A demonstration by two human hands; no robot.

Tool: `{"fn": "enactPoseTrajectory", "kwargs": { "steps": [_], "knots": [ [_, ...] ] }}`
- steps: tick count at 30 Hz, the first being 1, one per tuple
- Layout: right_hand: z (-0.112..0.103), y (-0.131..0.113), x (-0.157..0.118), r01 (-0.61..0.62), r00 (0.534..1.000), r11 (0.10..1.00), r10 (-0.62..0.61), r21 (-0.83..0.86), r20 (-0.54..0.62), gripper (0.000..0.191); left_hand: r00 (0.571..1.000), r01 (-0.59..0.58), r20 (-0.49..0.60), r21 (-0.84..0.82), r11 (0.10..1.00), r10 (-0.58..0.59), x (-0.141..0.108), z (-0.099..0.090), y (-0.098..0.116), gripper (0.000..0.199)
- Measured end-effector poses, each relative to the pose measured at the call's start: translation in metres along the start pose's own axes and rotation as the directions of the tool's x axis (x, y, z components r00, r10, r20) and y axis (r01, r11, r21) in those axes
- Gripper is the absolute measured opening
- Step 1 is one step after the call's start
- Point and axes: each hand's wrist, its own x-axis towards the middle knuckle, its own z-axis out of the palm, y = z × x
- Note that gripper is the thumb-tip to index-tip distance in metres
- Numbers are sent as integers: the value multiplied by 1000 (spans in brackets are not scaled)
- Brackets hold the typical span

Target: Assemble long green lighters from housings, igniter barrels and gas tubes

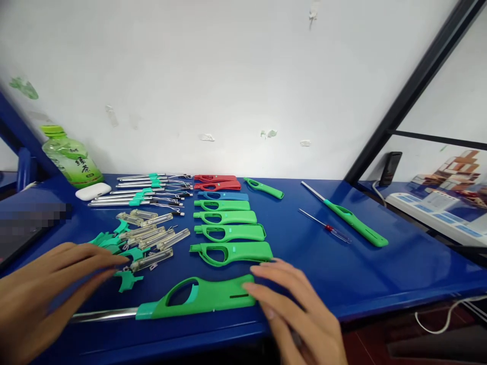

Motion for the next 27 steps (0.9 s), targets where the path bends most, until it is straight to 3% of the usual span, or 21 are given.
{"fn": "enactPoseTrajectory", "kwargs": {
  "steps": [4,10,14,19,24,27],
  "knots": [
    [-20,32,-2,-172,979,962,142,-214,-148,24,998,63,11,12,998,-63,8,1,-17,49],
    [-43,90,-10,-485,846,806,334,-339,-416,36,994,106,55,-232,967,-96,33,-7,-6,74],
    [-41,97,-14,-587,793,753,461,-298,-398,37,990,118,107,-242,963,-94,37,-8,-4,74],
    [-37,93,-12,-552,827,756,444,-352,-344,38,989,122,112,-216,969,-100,33,-8,-9,58],
    [-39,94,-14,-559,823,755,455,-342,-340,37,975,92,217,-194,977,-49,42,-14,-6,50],
    [-38,93,-13,-577,812,746,482,-332,-328,37,982,97,180,-188,977,-63,46,-14,-4,45]
  ]
}}
